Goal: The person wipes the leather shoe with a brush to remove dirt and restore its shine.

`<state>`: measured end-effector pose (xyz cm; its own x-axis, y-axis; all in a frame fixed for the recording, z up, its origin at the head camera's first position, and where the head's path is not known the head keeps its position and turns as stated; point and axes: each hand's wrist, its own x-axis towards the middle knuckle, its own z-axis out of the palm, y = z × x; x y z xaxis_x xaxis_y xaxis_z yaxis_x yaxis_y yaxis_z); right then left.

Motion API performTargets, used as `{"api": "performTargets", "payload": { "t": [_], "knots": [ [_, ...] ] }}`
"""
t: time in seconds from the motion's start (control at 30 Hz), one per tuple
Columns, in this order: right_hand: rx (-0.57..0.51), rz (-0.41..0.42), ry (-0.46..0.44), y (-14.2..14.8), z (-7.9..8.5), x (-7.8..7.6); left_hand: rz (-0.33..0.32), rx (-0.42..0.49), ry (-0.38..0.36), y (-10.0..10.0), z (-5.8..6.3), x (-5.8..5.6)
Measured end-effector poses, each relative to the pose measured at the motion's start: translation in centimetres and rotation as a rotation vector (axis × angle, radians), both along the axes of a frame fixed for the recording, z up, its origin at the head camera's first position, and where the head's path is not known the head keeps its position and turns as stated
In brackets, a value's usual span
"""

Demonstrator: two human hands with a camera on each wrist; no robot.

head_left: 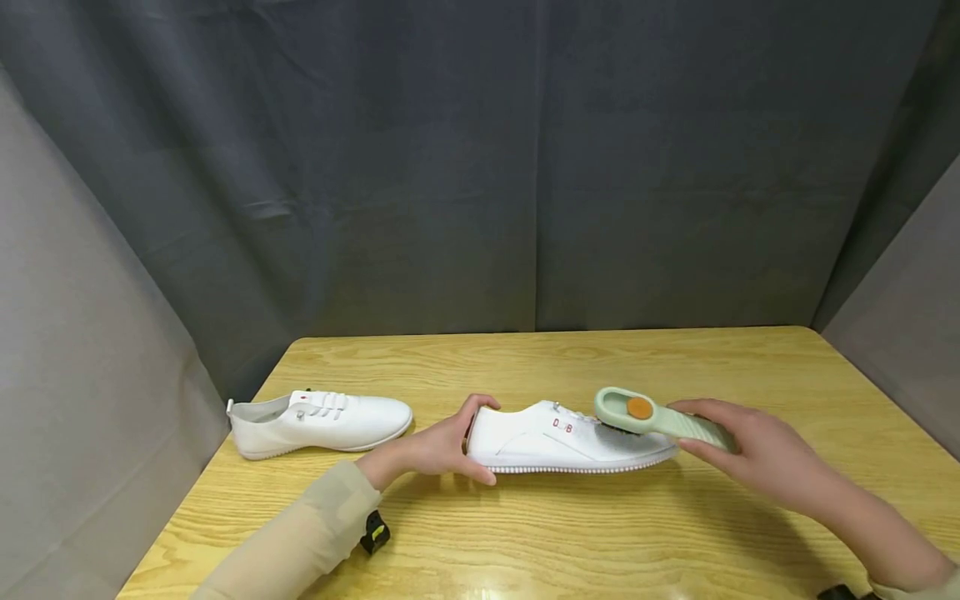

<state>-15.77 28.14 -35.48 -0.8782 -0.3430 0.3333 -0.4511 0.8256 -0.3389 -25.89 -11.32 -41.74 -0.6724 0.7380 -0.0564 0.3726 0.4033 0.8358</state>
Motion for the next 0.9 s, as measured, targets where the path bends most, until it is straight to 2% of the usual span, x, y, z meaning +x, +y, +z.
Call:
{"api": "performTargets", "payload": {
  "t": [0.23,0.3,0.37,0.6,0.8,0.9],
  "knots": [
    [0.001,0.135,0.077,-2.3,-0.7,1.4,-0.001,0.004,-0.013,0.0,-0.1,-0.1],
    [0.022,0.155,0.111,-2.6,-1.1,1.6,-0.004,0.004,-0.012,0.0,-0.2,-0.1],
    [0.032,0.153,0.108,-2.6,-1.2,1.7,-0.009,0.005,-0.010,-0.1,-0.2,-0.1],
    [0.024,0.041,-0.035,-0.8,-1.1,1.3,-0.006,0.007,-0.012,0.0,0.0,-0.1],
    [0.058,-0.115,-0.070,1.4,-1.1,0.5,-0.003,0.009,-0.016,0.1,-0.1,-0.1],
    [0.048,-0.156,-0.095,2.2,-1.0,0.5,-0.006,0.006,-0.019,0.0,-0.1,-0.1]
  ]
}}
